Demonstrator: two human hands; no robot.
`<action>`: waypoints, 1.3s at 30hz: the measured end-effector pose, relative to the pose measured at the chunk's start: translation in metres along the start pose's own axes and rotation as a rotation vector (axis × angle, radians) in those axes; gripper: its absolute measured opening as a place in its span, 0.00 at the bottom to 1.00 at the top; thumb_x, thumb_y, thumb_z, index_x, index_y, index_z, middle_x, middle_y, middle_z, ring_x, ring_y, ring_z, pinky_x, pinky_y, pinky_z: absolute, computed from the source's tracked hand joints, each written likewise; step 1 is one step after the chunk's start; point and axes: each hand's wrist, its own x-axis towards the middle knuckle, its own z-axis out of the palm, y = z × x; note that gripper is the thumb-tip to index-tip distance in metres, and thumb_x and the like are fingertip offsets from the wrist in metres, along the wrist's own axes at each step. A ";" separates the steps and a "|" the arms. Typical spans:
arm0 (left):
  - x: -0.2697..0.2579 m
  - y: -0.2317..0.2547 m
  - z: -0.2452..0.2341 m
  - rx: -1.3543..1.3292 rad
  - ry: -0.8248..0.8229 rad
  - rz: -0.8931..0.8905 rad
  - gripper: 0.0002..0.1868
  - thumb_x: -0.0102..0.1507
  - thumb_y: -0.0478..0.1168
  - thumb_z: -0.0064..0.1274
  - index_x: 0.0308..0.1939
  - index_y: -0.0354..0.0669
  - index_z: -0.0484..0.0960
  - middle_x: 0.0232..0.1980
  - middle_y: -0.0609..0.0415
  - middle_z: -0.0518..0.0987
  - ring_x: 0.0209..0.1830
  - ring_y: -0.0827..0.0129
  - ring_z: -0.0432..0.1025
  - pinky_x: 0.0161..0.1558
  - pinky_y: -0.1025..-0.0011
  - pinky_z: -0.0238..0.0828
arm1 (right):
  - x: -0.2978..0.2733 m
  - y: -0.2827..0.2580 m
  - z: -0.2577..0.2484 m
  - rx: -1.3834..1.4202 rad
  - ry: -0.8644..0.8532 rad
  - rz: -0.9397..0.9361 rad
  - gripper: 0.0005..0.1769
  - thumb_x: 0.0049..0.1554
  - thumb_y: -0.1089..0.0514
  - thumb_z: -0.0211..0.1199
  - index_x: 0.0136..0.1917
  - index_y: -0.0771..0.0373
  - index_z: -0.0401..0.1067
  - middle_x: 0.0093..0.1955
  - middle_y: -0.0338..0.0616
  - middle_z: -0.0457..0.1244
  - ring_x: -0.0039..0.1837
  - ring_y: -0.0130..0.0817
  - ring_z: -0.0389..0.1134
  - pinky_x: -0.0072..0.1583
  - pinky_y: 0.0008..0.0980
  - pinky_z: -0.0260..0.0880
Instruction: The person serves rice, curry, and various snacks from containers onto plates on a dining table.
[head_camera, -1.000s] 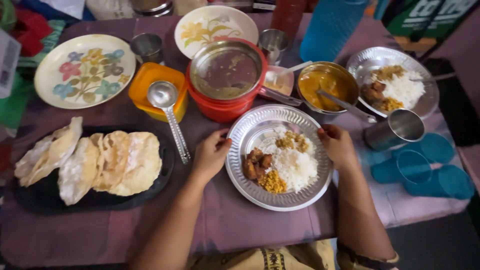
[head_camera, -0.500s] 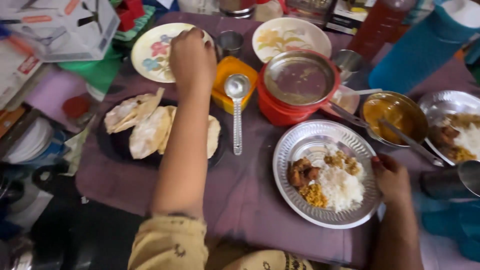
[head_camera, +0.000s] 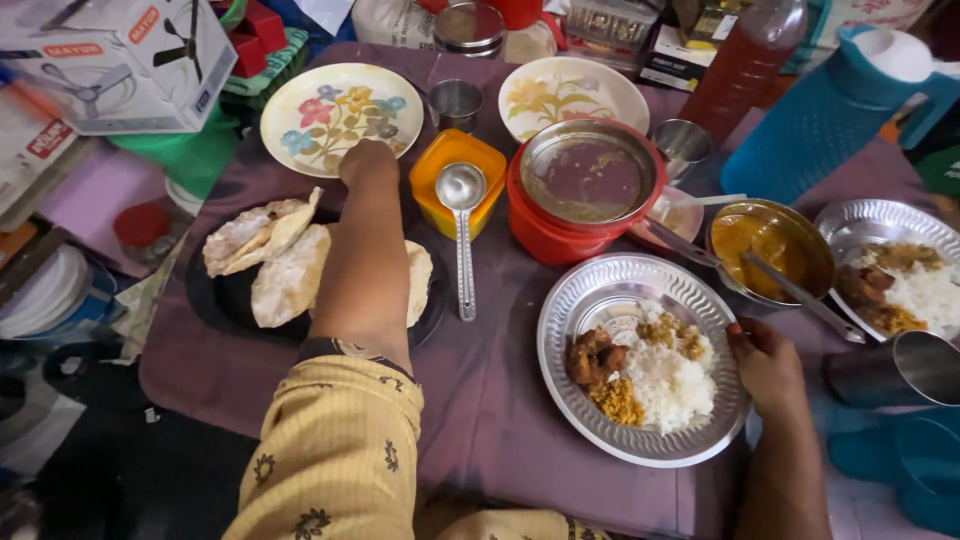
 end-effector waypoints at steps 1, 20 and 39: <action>-0.001 0.002 -0.001 -0.002 -0.001 0.003 0.18 0.67 0.41 0.47 0.59 0.46 0.83 0.64 0.47 0.77 0.63 0.55 0.72 0.56 0.59 0.73 | 0.001 0.002 -0.001 -0.002 0.004 0.000 0.17 0.65 0.57 0.60 0.61 0.73 0.74 0.48 0.47 0.70 0.46 0.30 0.66 0.48 0.29 0.65; -0.098 0.016 -0.116 -0.010 0.624 0.327 0.12 0.70 0.34 0.45 0.53 0.38 0.81 0.52 0.39 0.80 0.43 0.44 0.79 0.42 0.52 0.77 | 0.006 0.015 0.003 0.134 -0.003 -0.009 0.16 0.65 0.59 0.60 0.60 0.74 0.74 0.49 0.46 0.69 0.47 0.30 0.67 0.49 0.29 0.67; -0.426 -0.010 -0.217 -0.274 0.467 1.212 0.13 0.55 0.27 0.57 0.43 0.39 0.83 0.42 0.52 0.79 0.43 0.58 0.79 0.43 0.61 0.76 | -0.063 -0.056 -0.044 0.141 0.020 0.074 0.16 0.64 0.59 0.61 0.59 0.74 0.75 0.48 0.46 0.70 0.45 0.32 0.68 0.47 0.31 0.68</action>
